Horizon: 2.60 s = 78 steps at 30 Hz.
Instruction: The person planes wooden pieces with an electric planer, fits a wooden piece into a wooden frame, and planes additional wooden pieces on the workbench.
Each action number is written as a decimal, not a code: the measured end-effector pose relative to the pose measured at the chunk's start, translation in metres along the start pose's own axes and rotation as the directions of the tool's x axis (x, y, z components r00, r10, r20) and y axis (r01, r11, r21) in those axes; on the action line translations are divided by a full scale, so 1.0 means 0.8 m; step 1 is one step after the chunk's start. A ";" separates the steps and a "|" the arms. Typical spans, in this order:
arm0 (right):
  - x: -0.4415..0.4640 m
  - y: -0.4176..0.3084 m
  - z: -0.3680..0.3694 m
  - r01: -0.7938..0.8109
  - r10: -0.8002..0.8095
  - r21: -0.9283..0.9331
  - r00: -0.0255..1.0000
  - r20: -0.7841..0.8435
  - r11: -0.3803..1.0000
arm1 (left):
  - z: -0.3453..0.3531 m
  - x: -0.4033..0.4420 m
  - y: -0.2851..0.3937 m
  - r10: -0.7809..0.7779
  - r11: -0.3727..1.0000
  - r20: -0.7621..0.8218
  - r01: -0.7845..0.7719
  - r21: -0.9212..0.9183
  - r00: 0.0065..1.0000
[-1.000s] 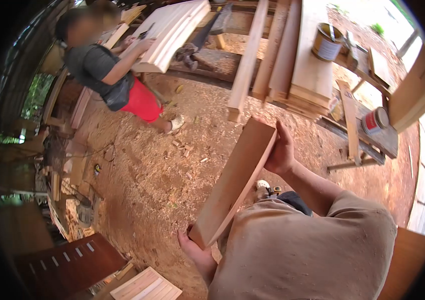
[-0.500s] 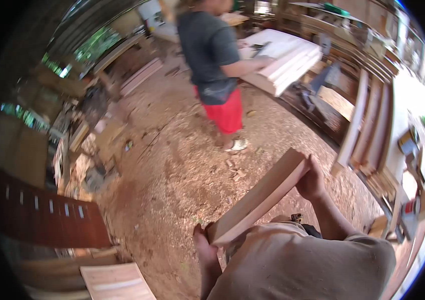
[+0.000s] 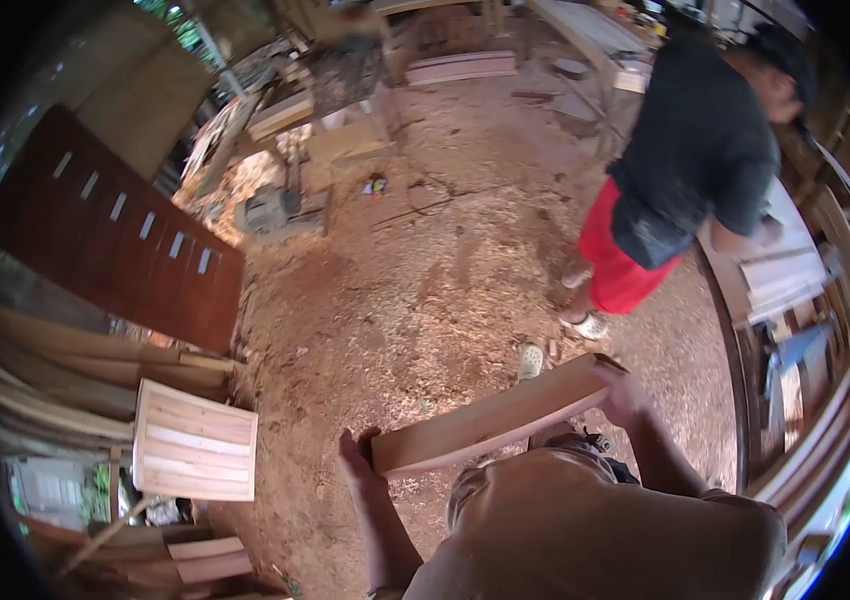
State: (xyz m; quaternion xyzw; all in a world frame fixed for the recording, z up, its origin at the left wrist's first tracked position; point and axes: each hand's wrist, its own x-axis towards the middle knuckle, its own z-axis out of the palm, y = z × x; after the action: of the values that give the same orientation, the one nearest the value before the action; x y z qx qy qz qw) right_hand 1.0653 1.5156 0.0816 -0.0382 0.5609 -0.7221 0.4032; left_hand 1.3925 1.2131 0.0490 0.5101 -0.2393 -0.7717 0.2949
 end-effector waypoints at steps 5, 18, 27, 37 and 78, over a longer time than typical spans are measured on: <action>0.159 -0.035 0.066 0.071 0.048 -0.431 0.965 0.259 0.900 | -0.005 0.028 -0.029 0.019 0.966 -0.434 -0.129 -0.224 0.900; 0.606 -0.244 0.184 -0.081 0.270 -0.476 0.899 0.344 0.876 | 0.307 0.137 -0.012 0.045 0.939 -0.462 -0.196 -0.283 0.886; 0.734 -0.239 0.191 -0.137 0.299 -0.509 0.921 0.251 0.850 | 0.311 0.311 0.007 -0.029 0.915 -0.482 -0.171 -0.365 0.876; 0.828 -0.328 0.166 -0.318 0.342 -0.468 0.939 -0.035 0.825 | 0.545 0.633 0.299 0.116 0.965 -0.084 -0.092 0.247 0.990; 1.949 -0.737 0.400 0.039 0.716 -0.844 0.510 0.477 0.535 | 1.324 1.419 0.555 0.285 0.639 0.180 -0.046 -0.768 0.942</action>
State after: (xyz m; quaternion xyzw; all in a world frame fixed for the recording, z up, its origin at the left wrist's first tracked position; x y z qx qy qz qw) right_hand -0.1377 0.3188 0.0757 -0.3946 0.5635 -0.1997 0.6977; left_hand 0.1560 0.1761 -0.0004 0.2005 0.0168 -0.8349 0.5122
